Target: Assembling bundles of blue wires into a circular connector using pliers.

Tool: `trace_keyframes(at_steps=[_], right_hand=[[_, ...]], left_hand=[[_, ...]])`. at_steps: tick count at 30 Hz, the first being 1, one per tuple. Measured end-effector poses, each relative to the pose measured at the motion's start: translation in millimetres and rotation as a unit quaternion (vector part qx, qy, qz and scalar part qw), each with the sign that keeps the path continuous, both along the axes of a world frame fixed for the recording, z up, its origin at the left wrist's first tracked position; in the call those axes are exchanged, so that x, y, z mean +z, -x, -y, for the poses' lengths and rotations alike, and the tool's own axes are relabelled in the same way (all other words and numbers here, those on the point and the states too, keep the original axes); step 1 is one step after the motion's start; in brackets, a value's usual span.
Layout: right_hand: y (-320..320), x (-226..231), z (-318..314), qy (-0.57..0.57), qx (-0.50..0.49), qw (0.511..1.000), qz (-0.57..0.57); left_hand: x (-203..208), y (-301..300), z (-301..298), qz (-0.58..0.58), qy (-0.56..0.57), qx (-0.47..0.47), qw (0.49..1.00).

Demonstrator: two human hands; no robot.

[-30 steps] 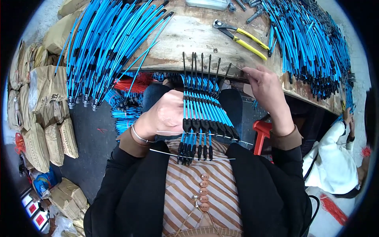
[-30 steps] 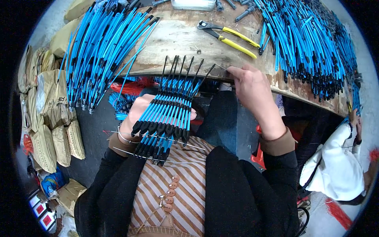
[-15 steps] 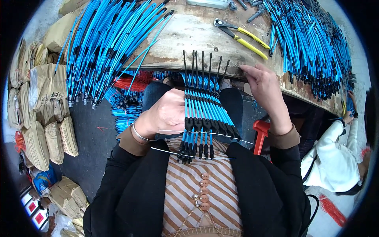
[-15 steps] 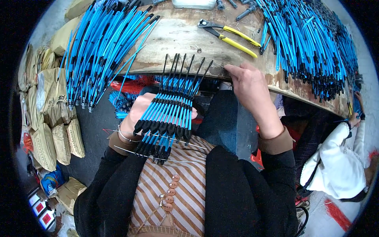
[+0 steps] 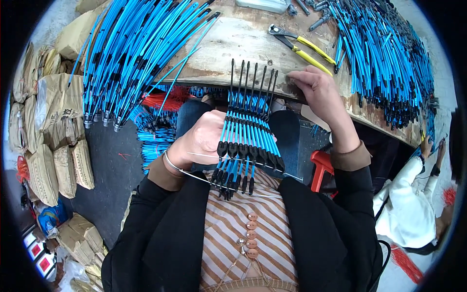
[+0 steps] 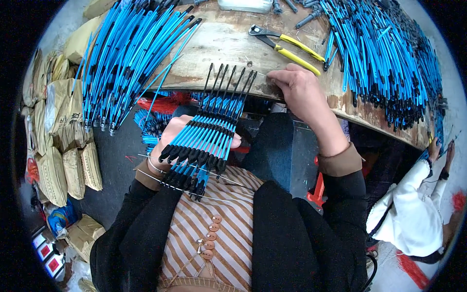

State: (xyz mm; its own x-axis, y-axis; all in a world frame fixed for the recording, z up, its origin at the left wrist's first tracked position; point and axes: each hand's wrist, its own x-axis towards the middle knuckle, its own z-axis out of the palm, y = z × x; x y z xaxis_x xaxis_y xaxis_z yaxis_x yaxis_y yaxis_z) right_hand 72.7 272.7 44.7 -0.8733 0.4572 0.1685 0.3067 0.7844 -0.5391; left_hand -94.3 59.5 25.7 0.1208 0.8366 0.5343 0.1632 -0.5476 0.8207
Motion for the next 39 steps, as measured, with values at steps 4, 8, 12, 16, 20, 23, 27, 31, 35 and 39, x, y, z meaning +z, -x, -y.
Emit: trace_keyframes(at_steps=[4, 8, 12, 16, 20, 23, 27, 31, 35, 39], right_hand=[[4, -3, -2, -0.017, 0.018, 1.0, -0.009], [9, -3, -3, -0.014, 0.015, 1.0, 0.017], [15, 2, -3, 0.004, 0.015, 0.999, 0.031], [21, 4, -1, -0.02, 0.029, 0.999, 0.04], [29, 5, 0, -0.142, 0.07, 0.986, 0.051], [39, 12, 0, -0.227, 0.147, 0.963, 0.005], [41, 20, -2, -0.244, 0.202, 0.948, 0.036], [37, 20, -5, -0.208, 0.222, 0.949, 0.085], [28, 17, -9, -0.131, 0.197, 0.967, 0.096], [24, 22, -11, -0.111, 0.185, 0.972, 0.089]], left_hand=[[-3, -1, 1, -0.002, 0.004, 0.01, 1.0], [-3, -3, 3, -0.011, 0.02, 0.023, 0.999], [-5, -2, 5, 0.005, 0.033, 0.024, 0.999], [-11, -1, 9, 0.022, 0.056, 0.02, 0.998], [-15, 1, 12, 0.017, 0.097, 0.016, 0.995], [-4, -2, 5, 0.029, 0.036, 0.021, 0.999], [1, -3, 3, 0.034, 0.003, 0.022, 0.999], [-1, -2, 2, 0.038, -0.005, 0.016, 0.999], [-11, -1, 4, 0.044, 0.01, 0.004, 0.999], [-21, -1, 5, 0.021, 0.042, -0.01, 0.999]])
